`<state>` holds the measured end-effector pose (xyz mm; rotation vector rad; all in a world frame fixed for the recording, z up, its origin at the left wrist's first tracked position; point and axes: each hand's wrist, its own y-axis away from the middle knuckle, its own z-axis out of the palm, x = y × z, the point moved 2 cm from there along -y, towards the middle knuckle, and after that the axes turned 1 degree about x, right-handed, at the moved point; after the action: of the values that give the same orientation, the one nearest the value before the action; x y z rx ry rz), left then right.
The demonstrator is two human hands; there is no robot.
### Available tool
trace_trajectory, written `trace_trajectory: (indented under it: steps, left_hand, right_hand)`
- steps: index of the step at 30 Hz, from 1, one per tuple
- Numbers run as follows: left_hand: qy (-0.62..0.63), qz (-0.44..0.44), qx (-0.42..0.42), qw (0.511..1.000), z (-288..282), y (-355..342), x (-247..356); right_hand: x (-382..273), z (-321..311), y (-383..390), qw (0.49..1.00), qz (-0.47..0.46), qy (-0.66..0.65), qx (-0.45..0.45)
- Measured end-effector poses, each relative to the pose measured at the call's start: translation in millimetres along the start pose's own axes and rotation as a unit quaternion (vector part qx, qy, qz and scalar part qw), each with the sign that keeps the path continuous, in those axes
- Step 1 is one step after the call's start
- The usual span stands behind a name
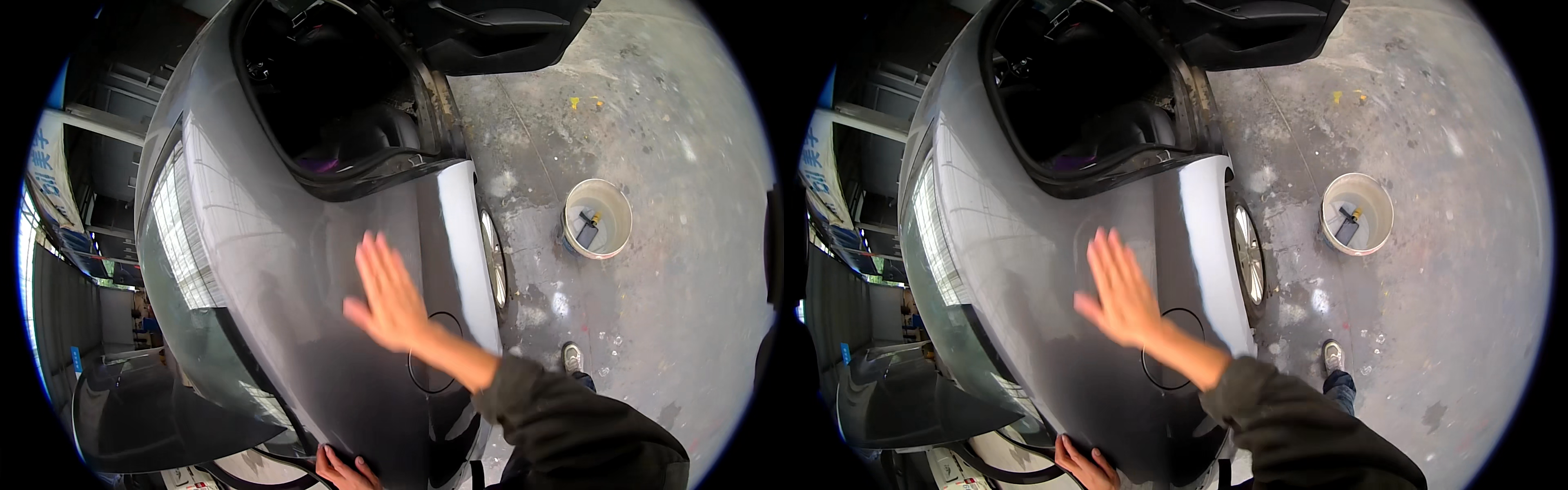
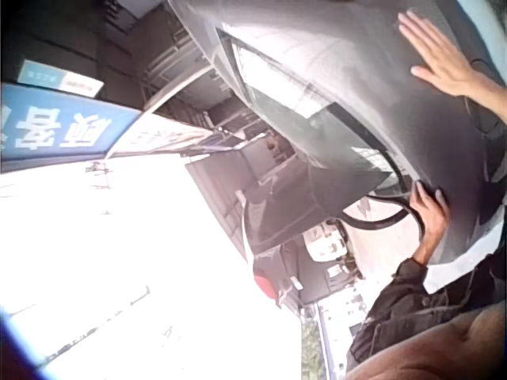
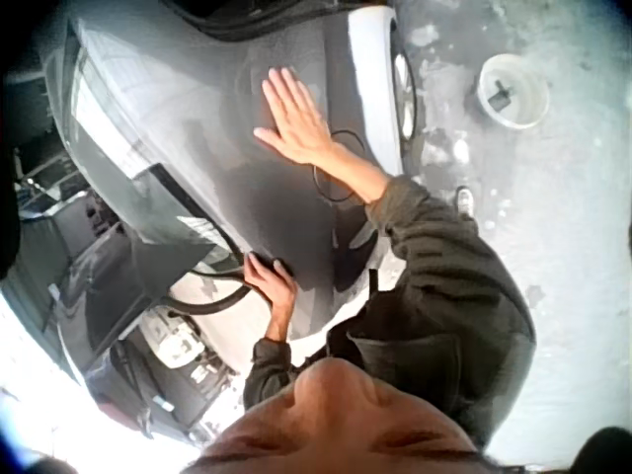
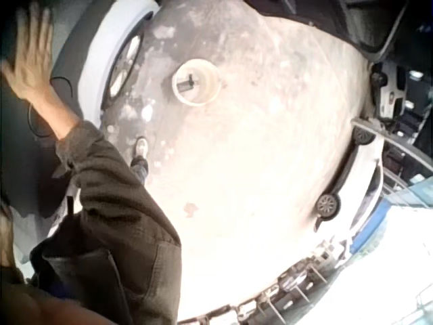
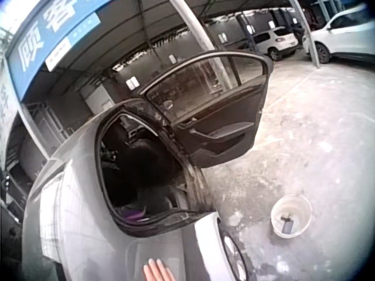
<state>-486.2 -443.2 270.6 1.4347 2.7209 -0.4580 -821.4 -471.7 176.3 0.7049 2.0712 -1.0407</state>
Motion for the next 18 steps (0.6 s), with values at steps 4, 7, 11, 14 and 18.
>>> trace_trajectory:
  steps: [4, 7, 11, 14, 18]
  left_hand:
    - [-0.001, -0.007, -0.013, 1.0, 3.1, 8.9, -5.1]
    - [-0.001, 0.001, -0.026, 1.0, 1.0, -0.7, 2.6]
    - [-0.016, -0.001, -0.031, 0.999, 1.9, -1.0, -0.3]
    - [-0.005, -0.02, -0.042, 0.999, -1.3, 4.8, 1.4]
    - [-0.008, -0.008, -0.035, 0.999, 2.2, 8.3, -6.3]
  right_hand:
    - [5.6, -16.7, 40.4, 0.988, -0.116, -0.04, -0.096]
    - [70.7, -23.8, -57.6, 0.998, -0.055, 0.03, -0.023]
    - [36.5, 4.0, -87.8, 0.998, 0.042, -0.011, 0.04]
    - [-7.8, -5.4, -3.9, 0.994, -0.052, -0.093, -0.037]
    - [-21.8, -16.4, -47.9, 0.978, -0.152, -0.124, -0.069]
